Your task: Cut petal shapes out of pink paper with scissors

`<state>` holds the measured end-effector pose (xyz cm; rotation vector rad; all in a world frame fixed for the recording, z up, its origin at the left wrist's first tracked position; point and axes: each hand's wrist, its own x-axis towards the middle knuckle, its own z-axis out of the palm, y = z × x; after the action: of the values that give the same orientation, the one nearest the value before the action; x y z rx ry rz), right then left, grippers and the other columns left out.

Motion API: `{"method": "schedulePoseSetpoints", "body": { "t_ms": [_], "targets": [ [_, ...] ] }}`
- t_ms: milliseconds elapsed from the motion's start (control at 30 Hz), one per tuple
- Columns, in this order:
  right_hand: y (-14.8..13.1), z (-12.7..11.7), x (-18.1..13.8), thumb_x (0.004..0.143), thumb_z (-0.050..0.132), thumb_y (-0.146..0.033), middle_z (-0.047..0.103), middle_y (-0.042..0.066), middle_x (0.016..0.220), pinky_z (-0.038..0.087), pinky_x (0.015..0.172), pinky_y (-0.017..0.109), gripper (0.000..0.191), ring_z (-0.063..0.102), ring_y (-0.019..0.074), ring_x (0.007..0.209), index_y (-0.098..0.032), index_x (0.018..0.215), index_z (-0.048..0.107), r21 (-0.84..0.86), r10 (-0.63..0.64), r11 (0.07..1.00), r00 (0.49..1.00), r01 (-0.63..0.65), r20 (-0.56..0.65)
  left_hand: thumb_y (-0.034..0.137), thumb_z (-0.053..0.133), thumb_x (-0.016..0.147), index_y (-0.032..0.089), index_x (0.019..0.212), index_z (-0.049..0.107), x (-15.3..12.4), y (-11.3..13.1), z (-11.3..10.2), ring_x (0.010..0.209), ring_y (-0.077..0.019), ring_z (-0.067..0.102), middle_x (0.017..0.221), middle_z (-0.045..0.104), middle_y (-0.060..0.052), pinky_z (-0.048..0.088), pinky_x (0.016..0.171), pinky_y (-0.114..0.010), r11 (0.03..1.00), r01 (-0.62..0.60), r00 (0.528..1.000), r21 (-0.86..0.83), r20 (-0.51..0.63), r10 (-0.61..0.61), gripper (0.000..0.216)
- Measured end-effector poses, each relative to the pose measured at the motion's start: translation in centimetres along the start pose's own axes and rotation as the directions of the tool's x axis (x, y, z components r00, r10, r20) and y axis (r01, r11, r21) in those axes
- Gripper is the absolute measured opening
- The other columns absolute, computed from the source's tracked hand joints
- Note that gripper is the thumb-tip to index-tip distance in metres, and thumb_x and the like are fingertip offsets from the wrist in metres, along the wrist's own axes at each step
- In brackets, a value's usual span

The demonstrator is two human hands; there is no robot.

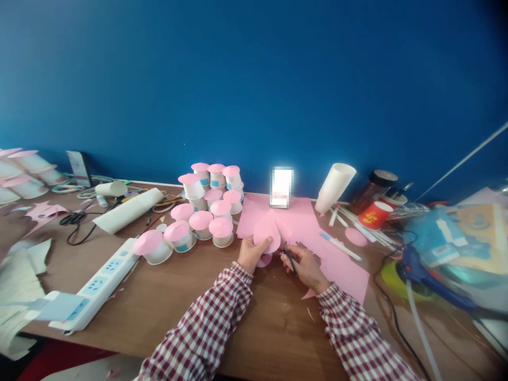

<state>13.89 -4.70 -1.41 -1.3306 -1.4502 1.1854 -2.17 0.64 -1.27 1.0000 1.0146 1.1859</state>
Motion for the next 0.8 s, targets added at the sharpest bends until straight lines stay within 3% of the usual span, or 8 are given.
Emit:
{"method": "schedulePoseSetpoints", "body": {
  "t_ms": [800],
  "targets": [
    [-0.29, -0.13, -0.13, 0.08, 0.058, -0.045, 0.054, -0.002, 0.054, 0.045, 0.044, 0.021, 0.03, 0.053, 0.0112, 0.047, -0.016, 0.085, 0.063, -0.054, -0.013, 0.998, 1.0, 0.013, -0.006, 0.036, 0.075, 0.06, 0.006, 0.074, 0.069, 0.05, 0.02, -0.07, 0.06, -0.0153, 0.06, 0.067, 0.069, -0.009, 0.047, 0.055, -0.023, 0.999, 0.006, 1.0, 0.031, -0.031, -0.005, 0.033]
  ]
}}
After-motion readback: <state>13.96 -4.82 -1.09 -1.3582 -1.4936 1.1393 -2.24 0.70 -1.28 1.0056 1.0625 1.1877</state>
